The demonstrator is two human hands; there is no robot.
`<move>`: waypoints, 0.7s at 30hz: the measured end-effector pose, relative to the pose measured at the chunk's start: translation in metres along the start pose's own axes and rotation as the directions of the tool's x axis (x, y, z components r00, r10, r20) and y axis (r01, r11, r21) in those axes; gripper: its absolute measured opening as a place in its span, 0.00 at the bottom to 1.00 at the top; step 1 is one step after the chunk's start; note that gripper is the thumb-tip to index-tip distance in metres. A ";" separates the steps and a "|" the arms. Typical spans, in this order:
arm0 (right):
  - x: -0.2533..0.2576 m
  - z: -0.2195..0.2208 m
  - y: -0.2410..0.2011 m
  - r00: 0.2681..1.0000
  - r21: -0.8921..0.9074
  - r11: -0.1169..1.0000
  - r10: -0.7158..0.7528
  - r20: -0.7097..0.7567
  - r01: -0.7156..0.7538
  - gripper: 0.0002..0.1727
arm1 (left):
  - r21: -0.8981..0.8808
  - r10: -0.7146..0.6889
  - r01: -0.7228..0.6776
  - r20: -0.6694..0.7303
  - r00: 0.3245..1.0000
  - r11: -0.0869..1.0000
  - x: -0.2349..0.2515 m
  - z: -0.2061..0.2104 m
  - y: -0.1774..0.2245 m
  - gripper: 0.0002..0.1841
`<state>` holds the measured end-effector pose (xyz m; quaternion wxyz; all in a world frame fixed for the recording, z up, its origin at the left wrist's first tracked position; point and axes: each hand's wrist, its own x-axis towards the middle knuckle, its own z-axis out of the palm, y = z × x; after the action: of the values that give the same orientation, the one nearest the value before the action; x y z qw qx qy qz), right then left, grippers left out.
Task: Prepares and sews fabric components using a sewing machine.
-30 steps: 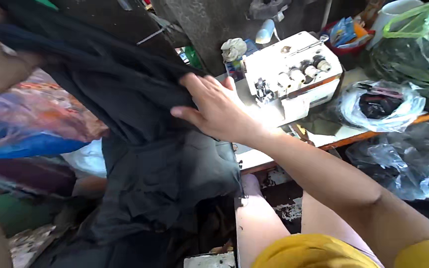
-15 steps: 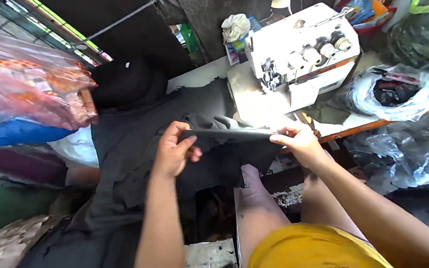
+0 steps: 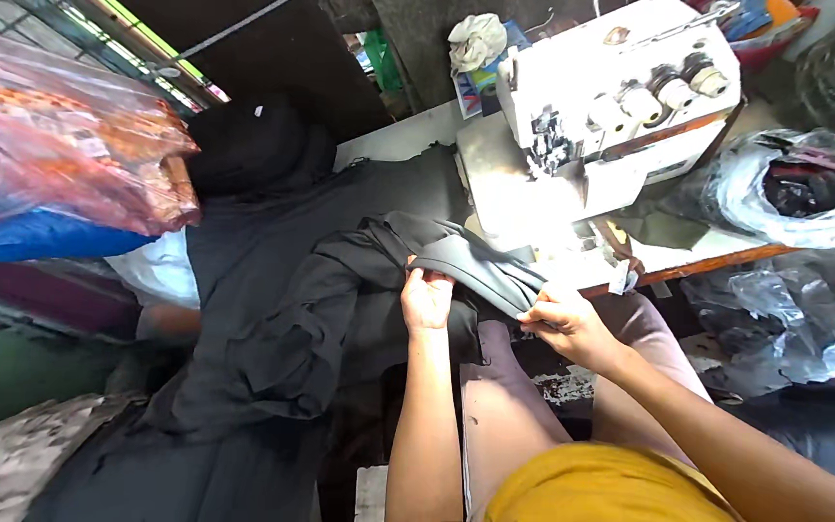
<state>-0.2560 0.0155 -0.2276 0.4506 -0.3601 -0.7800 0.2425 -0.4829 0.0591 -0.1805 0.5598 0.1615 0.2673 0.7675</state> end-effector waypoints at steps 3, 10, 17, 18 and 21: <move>-0.003 0.004 0.006 1.000 -0.066 0.998 -0.007 0.030 0.009 0.09 | -0.008 -0.020 0.021 0.027 0.999 1.000 0.000 -0.001 0.000 0.21; 0.004 -0.014 0.012 1.000 0.179 0.983 0.031 -0.005 -0.029 0.18 | 0.139 -0.057 0.042 0.105 0.993 0.989 0.000 -0.004 0.002 0.21; 0.014 -0.032 0.015 0.948 0.474 0.874 0.233 -0.216 -0.106 0.13 | 0.550 0.066 -0.178 0.217 0.974 0.816 -0.005 0.007 0.012 0.13; 0.017 -0.038 0.015 0.951 0.412 0.907 0.199 -0.238 -0.086 0.11 | 0.680 0.091 -0.285 0.306 0.948 0.675 -0.006 0.012 0.027 0.14; 0.031 -0.066 0.008 0.974 0.199 0.980 0.017 -0.224 0.028 0.14 | 0.759 0.020 -0.635 0.639 0.769 0.141 -0.006 0.040 0.099 0.16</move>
<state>-0.2058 0.0483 -0.1860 0.5708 -0.3357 -0.6964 0.2765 -0.5355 0.0399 -0.0900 0.1905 0.7124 0.4840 0.4711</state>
